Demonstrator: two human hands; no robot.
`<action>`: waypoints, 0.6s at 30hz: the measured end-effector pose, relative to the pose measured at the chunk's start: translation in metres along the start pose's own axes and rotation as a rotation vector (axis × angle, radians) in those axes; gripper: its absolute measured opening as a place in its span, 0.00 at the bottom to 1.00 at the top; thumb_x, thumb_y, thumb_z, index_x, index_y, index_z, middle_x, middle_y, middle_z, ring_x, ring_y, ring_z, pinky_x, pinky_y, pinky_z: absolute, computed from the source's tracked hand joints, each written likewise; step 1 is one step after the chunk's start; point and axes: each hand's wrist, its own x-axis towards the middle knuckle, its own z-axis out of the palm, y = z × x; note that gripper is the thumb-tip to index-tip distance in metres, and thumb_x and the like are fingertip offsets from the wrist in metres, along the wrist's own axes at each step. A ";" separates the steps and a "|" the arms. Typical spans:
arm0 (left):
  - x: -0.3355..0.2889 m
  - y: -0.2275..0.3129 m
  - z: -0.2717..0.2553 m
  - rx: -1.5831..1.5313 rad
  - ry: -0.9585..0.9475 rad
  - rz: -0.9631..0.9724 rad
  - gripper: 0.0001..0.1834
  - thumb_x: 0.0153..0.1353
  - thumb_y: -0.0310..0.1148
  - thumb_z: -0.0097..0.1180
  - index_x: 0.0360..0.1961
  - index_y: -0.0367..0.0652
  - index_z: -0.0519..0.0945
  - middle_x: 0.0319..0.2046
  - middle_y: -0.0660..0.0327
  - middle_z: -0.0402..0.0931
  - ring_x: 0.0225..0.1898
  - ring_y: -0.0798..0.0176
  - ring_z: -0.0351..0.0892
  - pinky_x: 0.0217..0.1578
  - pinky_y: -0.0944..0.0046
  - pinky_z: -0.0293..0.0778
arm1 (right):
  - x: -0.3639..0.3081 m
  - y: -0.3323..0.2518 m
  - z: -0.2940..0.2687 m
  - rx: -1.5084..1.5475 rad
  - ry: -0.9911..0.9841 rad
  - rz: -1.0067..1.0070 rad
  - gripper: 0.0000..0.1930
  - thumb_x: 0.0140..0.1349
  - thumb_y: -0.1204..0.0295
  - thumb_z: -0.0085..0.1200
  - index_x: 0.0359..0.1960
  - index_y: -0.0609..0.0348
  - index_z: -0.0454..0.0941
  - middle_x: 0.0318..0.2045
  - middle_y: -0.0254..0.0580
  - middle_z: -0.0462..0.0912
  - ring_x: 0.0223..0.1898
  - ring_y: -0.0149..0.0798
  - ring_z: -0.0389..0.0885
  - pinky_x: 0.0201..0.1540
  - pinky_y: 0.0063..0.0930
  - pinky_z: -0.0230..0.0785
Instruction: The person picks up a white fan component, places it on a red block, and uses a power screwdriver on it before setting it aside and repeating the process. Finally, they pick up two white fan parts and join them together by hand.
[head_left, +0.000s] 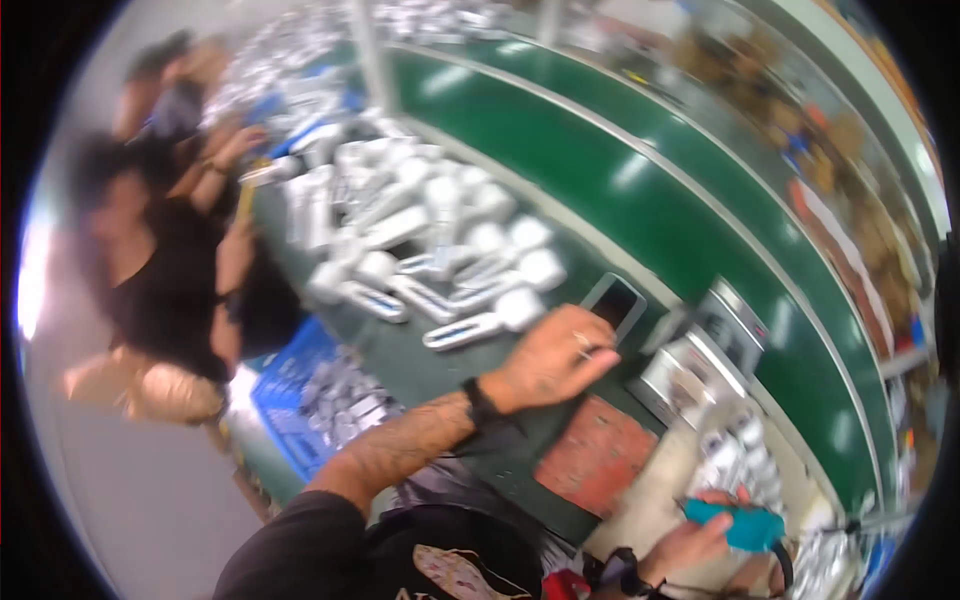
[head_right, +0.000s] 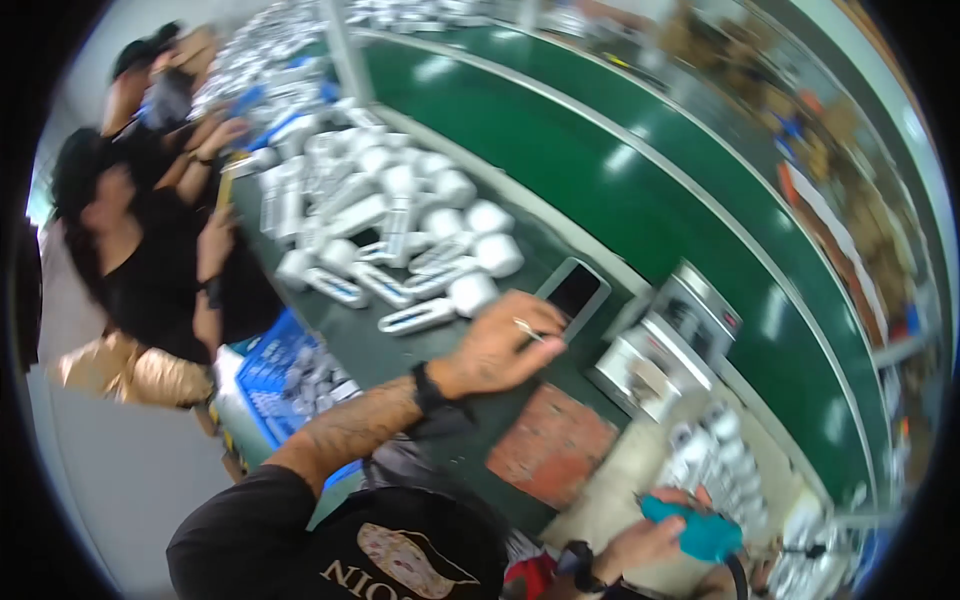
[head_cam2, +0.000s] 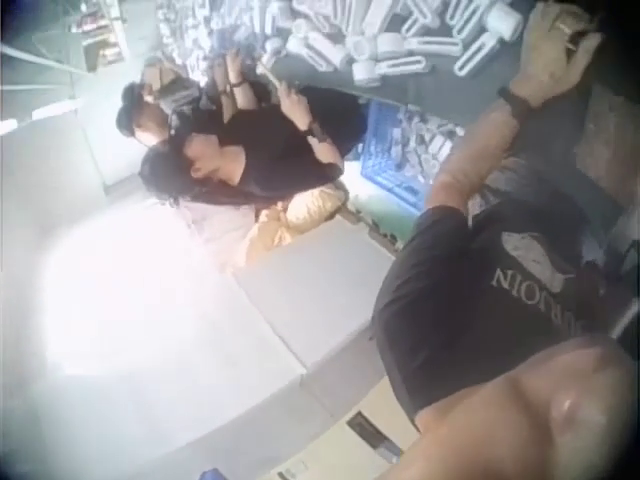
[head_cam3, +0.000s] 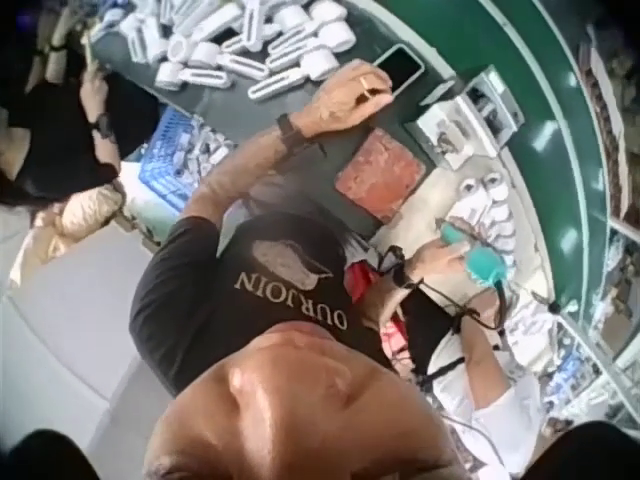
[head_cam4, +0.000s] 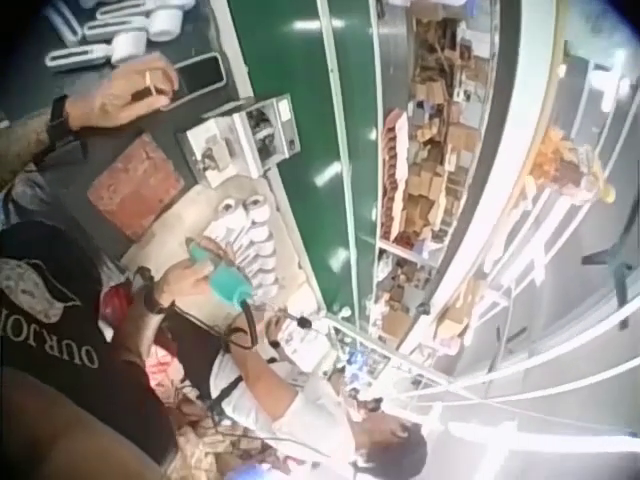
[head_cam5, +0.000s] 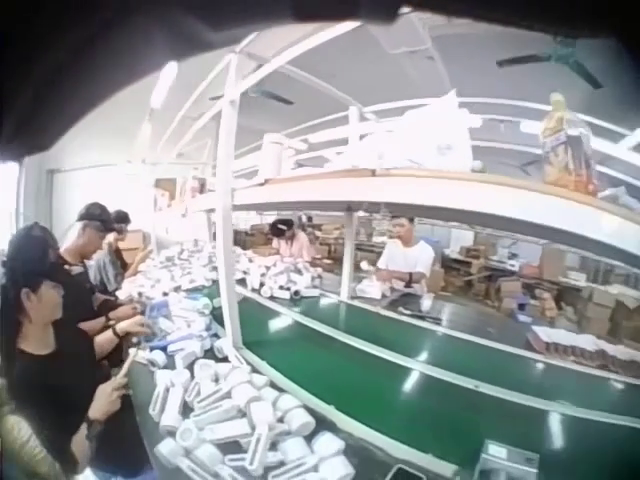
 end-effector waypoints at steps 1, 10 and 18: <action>-0.002 -0.003 0.000 0.002 -0.018 -0.047 0.06 0.59 0.27 0.63 0.37 0.41 0.80 0.39 0.55 0.81 0.42 0.51 0.80 0.43 0.56 0.75 | 0.000 0.001 0.000 0.054 -0.068 -0.010 0.31 0.71 0.50 0.47 0.58 0.71 0.65 0.30 0.41 0.76 0.32 0.35 0.74 0.39 0.27 0.67; -0.019 -0.017 0.011 -0.050 -0.070 -0.197 0.04 0.62 0.24 0.60 0.37 0.38 0.78 0.37 0.54 0.81 0.39 0.51 0.82 0.41 0.59 0.76 | -0.009 0.000 -0.019 0.075 -0.079 0.074 0.28 0.70 0.55 0.50 0.58 0.71 0.66 0.31 0.41 0.77 0.33 0.34 0.76 0.37 0.26 0.70; -0.021 -0.025 0.006 -0.073 -0.027 -0.252 0.04 0.62 0.23 0.58 0.38 0.38 0.78 0.32 0.55 0.79 0.34 0.55 0.80 0.37 0.62 0.75 | -0.003 -0.008 0.005 0.062 -0.070 0.097 0.33 0.68 0.56 0.53 0.65 0.71 0.63 0.47 0.46 0.78 0.36 0.34 0.78 0.38 0.26 0.71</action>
